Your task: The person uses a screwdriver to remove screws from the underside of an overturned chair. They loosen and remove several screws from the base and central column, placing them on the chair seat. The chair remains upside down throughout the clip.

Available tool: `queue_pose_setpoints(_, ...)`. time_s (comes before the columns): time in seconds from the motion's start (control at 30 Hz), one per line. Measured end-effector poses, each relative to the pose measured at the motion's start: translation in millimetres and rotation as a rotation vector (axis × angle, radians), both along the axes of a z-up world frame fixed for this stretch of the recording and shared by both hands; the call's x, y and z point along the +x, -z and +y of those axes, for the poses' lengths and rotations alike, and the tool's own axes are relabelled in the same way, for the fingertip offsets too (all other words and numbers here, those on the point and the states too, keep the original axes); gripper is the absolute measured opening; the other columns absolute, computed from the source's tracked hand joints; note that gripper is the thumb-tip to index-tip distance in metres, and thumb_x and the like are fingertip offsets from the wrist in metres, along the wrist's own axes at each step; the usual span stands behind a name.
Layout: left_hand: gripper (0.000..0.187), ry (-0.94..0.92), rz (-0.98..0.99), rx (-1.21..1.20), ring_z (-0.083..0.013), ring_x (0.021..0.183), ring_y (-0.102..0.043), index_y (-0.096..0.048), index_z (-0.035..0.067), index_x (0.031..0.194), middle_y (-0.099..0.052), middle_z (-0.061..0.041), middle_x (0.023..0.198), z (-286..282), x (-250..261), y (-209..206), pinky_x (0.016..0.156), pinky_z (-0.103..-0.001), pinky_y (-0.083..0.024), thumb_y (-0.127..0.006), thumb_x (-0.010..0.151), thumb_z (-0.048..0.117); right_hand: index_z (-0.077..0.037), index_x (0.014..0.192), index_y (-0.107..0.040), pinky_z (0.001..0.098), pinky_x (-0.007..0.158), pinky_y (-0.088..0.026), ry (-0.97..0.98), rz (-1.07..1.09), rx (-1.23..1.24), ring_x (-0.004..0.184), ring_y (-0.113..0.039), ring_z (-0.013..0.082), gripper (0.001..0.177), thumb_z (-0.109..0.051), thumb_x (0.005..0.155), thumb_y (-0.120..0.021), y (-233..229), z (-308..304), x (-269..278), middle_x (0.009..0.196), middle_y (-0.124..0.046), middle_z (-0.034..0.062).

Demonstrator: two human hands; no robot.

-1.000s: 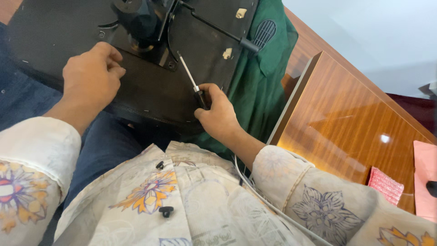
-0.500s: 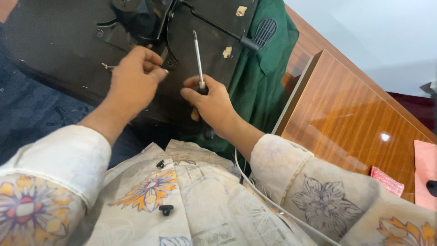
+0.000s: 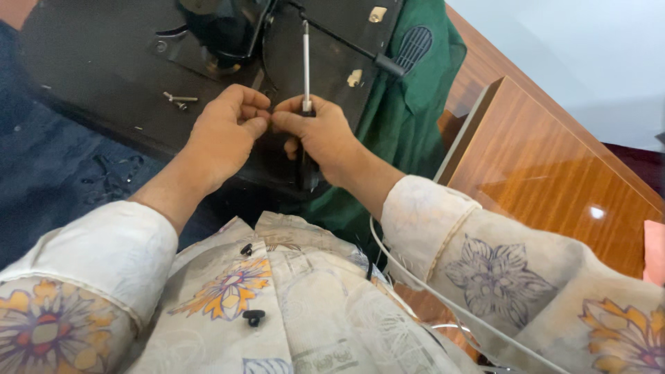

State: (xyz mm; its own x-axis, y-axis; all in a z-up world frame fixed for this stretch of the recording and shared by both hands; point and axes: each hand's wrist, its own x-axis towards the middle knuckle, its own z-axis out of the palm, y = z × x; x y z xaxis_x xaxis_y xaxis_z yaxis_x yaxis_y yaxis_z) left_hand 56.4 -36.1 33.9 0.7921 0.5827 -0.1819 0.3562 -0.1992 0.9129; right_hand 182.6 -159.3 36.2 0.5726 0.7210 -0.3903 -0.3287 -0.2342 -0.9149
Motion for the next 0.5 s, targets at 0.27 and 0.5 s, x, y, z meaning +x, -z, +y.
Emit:
queue_pose_setpoints(0.27, 0.040, 0.111, 0.154, 0.193, -0.0255, 0.106, -0.070, -0.062, 0.007, 0.125, -0.070, -0.011, 0.122, 6, -23, 17, 0.094, -0.038, -0.054, -0.070, 0.085, 0.007, -0.004, 0.099, -0.069, 0.0293, 0.054, -0.054, 0.027, -0.050, -0.138, 0.061, -0.060, 0.0127, 0.013, -0.009, 0.087, -0.073, 9, 37, 24, 0.084, -0.070, 0.0067)
queue_pose_setpoints(0.5, 0.043, 0.218, 0.180, 0.270, -0.0267, 0.113, -0.066, -0.061, 0.008, 0.127, -0.065, -0.011, 0.128, 9, -32, 15, 0.097, -0.040, -0.052, -0.071, 0.085, 0.008, -0.003, 0.097, -0.069, 0.0323, 0.053, -0.054, 0.038, -0.016, -0.283, 0.061, -0.061, 0.0145, 0.011, -0.009, 0.089, -0.070, 15, 58, 27, 0.084, -0.071, 0.0074)
